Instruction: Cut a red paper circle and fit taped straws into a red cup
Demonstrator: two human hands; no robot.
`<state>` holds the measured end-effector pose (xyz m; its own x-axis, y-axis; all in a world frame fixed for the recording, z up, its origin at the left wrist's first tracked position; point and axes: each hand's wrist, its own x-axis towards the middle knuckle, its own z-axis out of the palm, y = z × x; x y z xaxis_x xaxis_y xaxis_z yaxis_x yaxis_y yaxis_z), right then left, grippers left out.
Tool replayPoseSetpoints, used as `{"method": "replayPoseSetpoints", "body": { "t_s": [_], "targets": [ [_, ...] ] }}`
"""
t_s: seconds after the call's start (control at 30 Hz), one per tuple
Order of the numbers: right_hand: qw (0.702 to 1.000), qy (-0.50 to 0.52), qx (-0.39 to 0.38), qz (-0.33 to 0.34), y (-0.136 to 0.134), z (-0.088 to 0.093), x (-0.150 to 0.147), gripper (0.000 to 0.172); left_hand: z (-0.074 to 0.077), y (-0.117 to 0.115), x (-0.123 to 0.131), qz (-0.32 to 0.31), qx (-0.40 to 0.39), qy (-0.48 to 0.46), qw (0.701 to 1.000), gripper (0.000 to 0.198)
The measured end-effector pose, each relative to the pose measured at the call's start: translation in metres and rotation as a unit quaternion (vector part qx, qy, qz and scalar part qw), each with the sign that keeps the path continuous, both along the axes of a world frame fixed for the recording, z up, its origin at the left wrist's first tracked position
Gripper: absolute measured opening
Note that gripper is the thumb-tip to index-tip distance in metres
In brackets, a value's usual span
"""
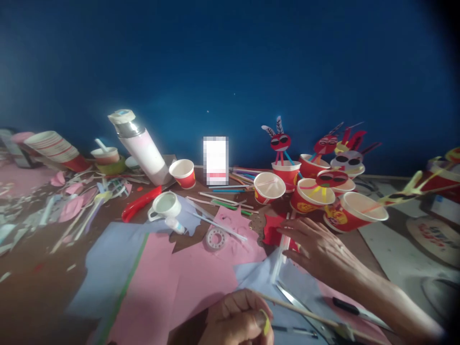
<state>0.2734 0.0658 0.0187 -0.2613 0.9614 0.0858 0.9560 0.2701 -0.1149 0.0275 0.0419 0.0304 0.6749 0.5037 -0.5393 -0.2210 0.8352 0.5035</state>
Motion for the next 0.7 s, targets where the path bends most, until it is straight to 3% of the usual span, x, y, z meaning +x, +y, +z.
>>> {"method": "replayPoseSetpoints", "body": {
  "t_s": [0.17,0.53,0.7],
  "targets": [
    [0.998,0.023,-0.022,0.058,-0.011,-0.012,0.011,0.036,-0.001,0.000,0.000,-0.022,0.007,0.008,1.000,0.018],
    [0.996,-0.044,0.070,0.040,0.015,-0.021,0.003,0.020,0.012,0.002,0.001,0.002,-0.018,0.006,1.000,0.014],
    [0.996,-0.050,0.076,-0.003,0.025,-0.018,-0.003,0.022,0.005,0.000,0.001,0.002,-0.011,-0.003,1.000,0.018]
  ]
}}
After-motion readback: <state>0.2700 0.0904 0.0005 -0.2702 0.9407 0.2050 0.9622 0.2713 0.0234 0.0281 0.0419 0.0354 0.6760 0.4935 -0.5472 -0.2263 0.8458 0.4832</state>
